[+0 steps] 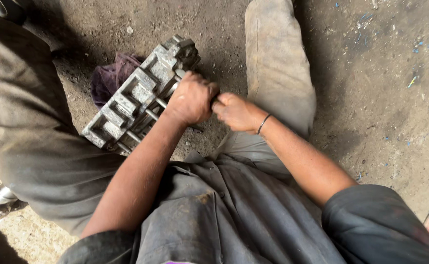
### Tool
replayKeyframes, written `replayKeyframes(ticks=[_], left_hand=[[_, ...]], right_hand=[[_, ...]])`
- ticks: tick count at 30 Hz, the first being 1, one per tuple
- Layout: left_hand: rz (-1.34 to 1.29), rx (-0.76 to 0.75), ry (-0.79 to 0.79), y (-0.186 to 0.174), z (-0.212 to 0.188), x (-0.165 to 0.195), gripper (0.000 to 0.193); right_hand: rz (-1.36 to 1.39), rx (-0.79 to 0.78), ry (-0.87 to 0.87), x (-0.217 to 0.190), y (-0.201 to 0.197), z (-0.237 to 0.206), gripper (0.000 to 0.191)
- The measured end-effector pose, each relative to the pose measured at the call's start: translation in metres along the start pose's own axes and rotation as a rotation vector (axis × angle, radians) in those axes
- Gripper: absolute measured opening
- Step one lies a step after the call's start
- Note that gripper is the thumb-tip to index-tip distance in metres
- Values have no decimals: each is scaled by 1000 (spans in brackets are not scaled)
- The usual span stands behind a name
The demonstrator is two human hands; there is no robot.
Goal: The person sits on the floor and uses a screwdriver to scrape and clean the surface of a metal engine cylinder head. They hold the part with one hand and repeatedly scrape along the grooves with the tool.
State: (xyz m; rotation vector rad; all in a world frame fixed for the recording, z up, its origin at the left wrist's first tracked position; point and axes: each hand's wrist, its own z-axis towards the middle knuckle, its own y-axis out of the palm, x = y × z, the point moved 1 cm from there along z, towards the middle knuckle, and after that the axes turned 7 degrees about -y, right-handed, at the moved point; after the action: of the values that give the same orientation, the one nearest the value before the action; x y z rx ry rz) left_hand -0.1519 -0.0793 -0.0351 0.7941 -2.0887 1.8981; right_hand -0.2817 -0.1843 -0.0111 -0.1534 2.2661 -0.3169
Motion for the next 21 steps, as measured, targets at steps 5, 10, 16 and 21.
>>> replayKeyframes(ticks=[5, 10, 16, 21], left_hand=[[-27, 220, -2, 5, 9, 0, 18], [-37, 270, 31, 3, 2, -2, 18], [91, -164, 37, -9, 4, -5, 16], [17, -100, 52, -7, -6, 0, 22]], right_hand=[[-741, 331, -139, -16, 8, -12, 22], [-784, 322, -49, -22, 28, -15, 24], [-553, 283, -224, 7, 29, -2, 23], [106, -13, 101, 36, 21, 5, 22]])
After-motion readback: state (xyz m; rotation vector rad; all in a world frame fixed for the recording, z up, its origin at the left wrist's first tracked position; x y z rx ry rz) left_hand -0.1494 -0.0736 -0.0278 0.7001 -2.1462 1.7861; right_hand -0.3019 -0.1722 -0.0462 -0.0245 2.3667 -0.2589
